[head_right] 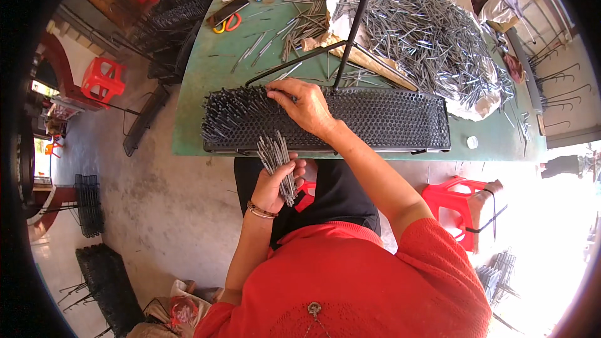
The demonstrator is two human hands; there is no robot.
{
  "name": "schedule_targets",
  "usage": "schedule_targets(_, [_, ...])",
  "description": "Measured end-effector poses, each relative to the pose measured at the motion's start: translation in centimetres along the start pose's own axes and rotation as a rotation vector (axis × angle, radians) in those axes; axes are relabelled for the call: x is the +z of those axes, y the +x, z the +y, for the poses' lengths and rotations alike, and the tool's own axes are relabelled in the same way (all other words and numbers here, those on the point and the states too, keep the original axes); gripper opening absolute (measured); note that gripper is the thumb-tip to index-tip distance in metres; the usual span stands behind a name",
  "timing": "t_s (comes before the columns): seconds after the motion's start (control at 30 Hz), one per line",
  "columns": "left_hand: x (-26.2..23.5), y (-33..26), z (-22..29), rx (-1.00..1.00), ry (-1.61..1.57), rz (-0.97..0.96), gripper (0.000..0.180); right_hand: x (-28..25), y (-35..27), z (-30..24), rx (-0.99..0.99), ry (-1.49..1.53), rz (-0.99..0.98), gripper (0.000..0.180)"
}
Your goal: Inserting thin metal rods into a perforated metal grid template.
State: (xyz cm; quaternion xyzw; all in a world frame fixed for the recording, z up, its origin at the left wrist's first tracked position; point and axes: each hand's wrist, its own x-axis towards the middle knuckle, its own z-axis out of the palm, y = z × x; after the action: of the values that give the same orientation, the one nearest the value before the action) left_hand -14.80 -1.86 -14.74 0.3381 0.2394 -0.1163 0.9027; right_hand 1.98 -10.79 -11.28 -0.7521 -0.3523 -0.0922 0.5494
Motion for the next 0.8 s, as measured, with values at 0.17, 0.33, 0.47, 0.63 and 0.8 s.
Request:
schedule_targets(0.17, [-0.1,0.1,-0.1,0.001,-0.001,-0.014,0.021,-0.1,-0.3,-0.2,0.010,-0.039,0.002,0.016])
schedule_targets(0.33, [0.1,0.0,0.0,-0.001,0.012,-0.008,0.021,0.0,-0.7,0.1,0.006,0.048,0.058,0.017])
schedule_targets(0.47, [0.2,0.1,0.0,-0.006,0.004,-0.014,0.021,0.4,-0.8,0.6,-0.012,0.026,0.034,0.017])
schedule_targets(0.63, [0.2,0.0,0.1,-0.012,0.000,-0.009,0.021,0.6,-0.1,-0.6,-0.121,-0.236,-0.006,0.024])
schedule_targets(0.8, [0.1,0.1,0.3,-0.012,0.017,-0.006,0.021,0.9,0.0,0.2,-0.228,-0.355,-0.047,0.026])
